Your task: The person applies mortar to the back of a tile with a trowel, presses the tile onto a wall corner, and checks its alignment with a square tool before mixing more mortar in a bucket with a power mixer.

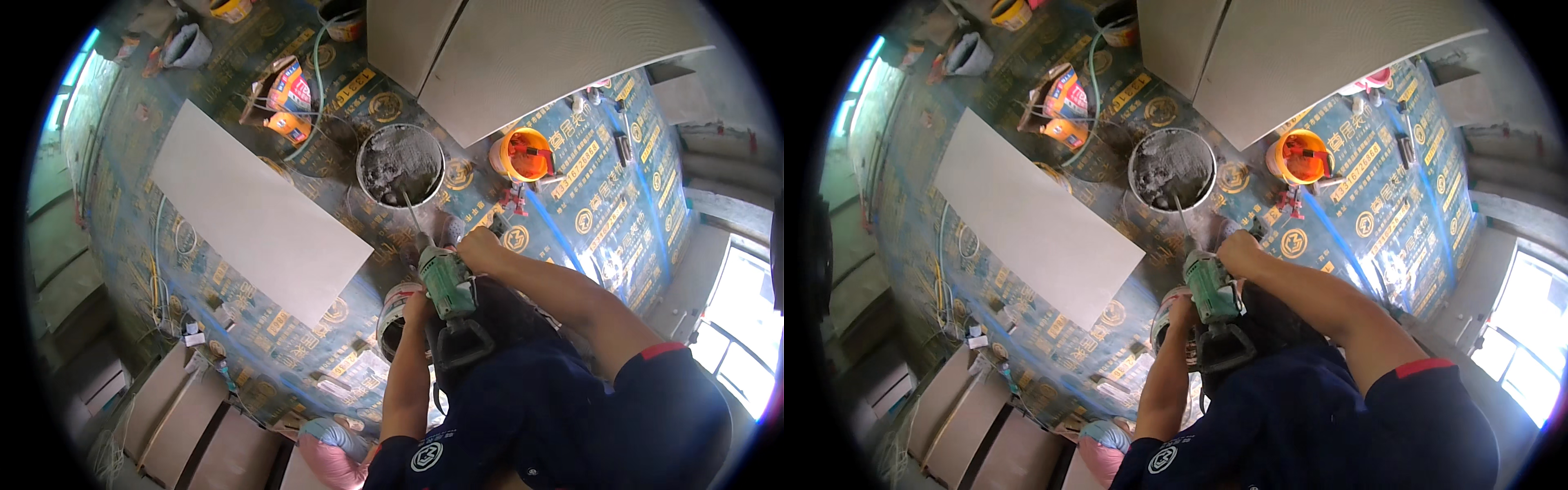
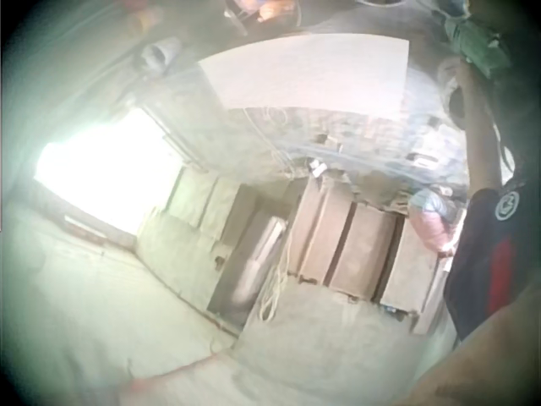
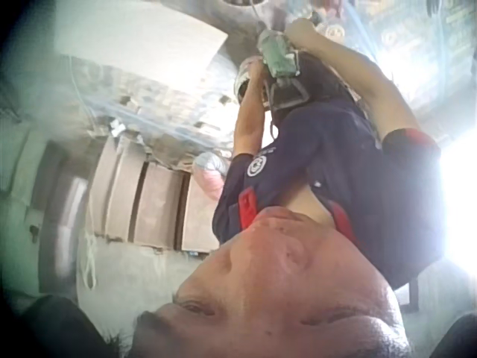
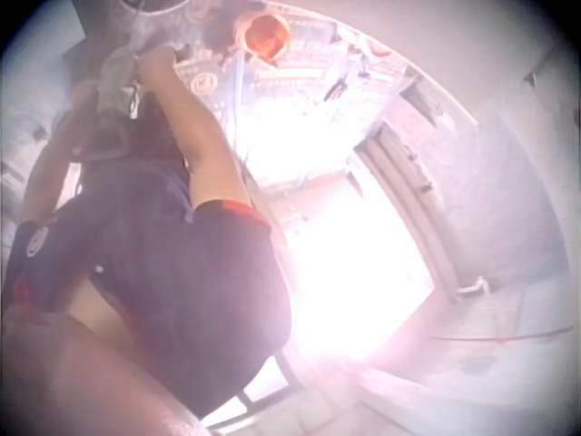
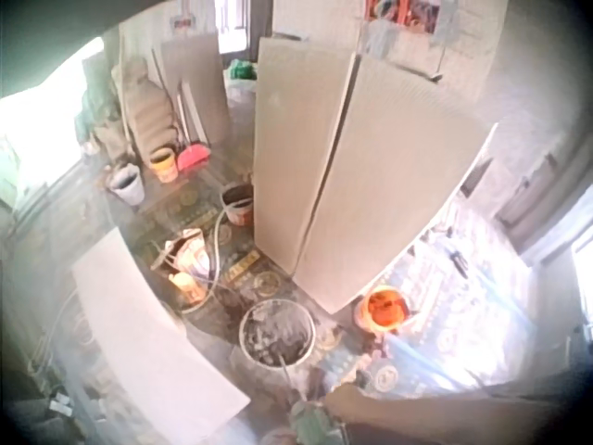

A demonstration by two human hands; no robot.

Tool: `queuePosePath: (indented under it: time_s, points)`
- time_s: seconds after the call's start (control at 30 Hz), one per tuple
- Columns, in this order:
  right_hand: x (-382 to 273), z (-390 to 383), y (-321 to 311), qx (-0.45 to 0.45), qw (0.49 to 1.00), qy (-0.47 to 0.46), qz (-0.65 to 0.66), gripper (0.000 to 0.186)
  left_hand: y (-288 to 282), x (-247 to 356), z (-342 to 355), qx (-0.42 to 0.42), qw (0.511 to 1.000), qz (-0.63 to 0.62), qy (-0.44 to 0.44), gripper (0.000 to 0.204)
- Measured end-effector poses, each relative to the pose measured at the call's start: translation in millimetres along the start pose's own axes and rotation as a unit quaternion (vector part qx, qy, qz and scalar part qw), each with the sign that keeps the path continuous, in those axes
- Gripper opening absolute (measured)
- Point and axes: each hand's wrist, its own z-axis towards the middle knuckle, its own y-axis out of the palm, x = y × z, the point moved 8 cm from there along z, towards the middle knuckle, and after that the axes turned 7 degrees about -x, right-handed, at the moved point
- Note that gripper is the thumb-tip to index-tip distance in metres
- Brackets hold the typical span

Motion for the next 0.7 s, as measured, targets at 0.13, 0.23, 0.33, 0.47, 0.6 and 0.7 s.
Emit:
queuePosePath:
  time_s: [0.13, 0.23, 0.33, 0.47, 0.6, 0.7]
  points:
    - [5.9, -0.9, -24.4, 0.038, 0.997, -0.011, -0.070, 0.021, 7.2, 8.3, 1.0, 0.007, 0.996, 0.065, 0.059, 0.029]
    - [17.1, -12.5, -48.8, 0.029, 0.996, -0.029, -0.079, 0.014, -6.4, 35.8, -14.4, 0.054, 0.992, 0.074, 0.086, 0.030]
    - [19.7, -16.1, -63.9, -0.012, 0.994, -0.037, -0.106, 0.017, -10.3, 35.0, -15.6, 0.081, 0.995, 0.038, 0.053, 0.034]
    - [32.9, -15.2, -69.3, -0.045, 0.989, -0.042, -0.136, 0.025, -6.0, 77.0, -27.4, 0.066, 0.991, 0.042, 0.105, 0.035]
    - [16.8, -6.0, -92.4, -0.007, 0.979, -0.056, -0.195, 0.027, 20.1, 71.3, -4.1, 0.064, 0.992, 0.002, 0.112, 0.039]
    - [8.5, -10.5, -114.8, 0.023, 0.966, -0.065, -0.247, 0.021, 36.3, 55.4, 19.5, 0.060, 0.991, -0.054, 0.109, 0.041]
